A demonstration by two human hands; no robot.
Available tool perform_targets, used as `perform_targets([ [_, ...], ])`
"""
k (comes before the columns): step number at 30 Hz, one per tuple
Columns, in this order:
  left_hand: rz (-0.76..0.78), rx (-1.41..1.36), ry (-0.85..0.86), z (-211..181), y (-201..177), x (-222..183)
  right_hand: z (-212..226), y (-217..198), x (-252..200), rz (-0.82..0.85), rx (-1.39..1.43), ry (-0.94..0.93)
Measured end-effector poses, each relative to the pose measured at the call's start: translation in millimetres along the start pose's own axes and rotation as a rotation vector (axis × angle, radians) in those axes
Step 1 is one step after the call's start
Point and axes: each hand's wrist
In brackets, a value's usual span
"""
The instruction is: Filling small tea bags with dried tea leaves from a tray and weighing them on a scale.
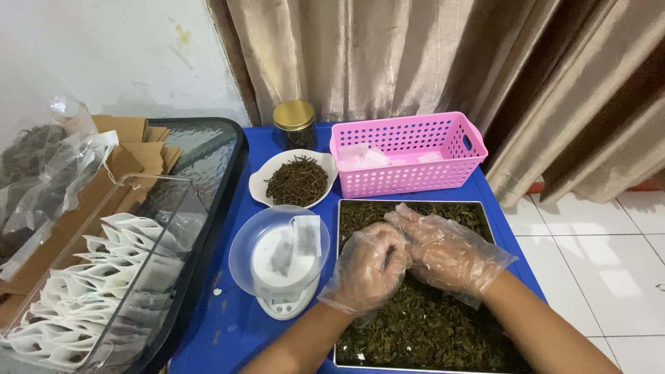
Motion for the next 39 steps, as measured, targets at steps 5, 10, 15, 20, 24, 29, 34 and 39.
perform_targets([
  [5,0.052,-0.054,-0.012,-15,-11,7,4,-12,6,-0.049,0.121,-0.017],
  [10,0.032,-0.04,-0.005,-5,-5,2,13,-39,15,0.203,0.421,0.236],
  [15,0.05,-0.068,-0.399,1,1,-8,16,-88,29,0.227,1.118,0.77],
  [20,0.138,-0.588,-0.285,17,2,-14,21,-112,28,-0.096,0.666,0.448],
  [24,0.25,-0.302,-0.241,48,13,-27,15,-87,21,0.055,0.54,0.21],
  [29,0.265,-0.131,-0.301,25,-2,-6,8,-66,14,-0.189,0.433,-0.063],
  [34,0.153,-0.084,-0.404,43,12,-21,15,-86,21,-0.061,0.426,0.071],
  [39,-0.064,-0.338,-0.397,21,1,-10,9,-58,13,-0.164,0.391,0.211],
])
Point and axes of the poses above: each hand's wrist, its own x-axis towards the middle knuckle, its own y-axis out of the palm, z = x × y, and after that the axes turned 7 degrees about -x, right-handed
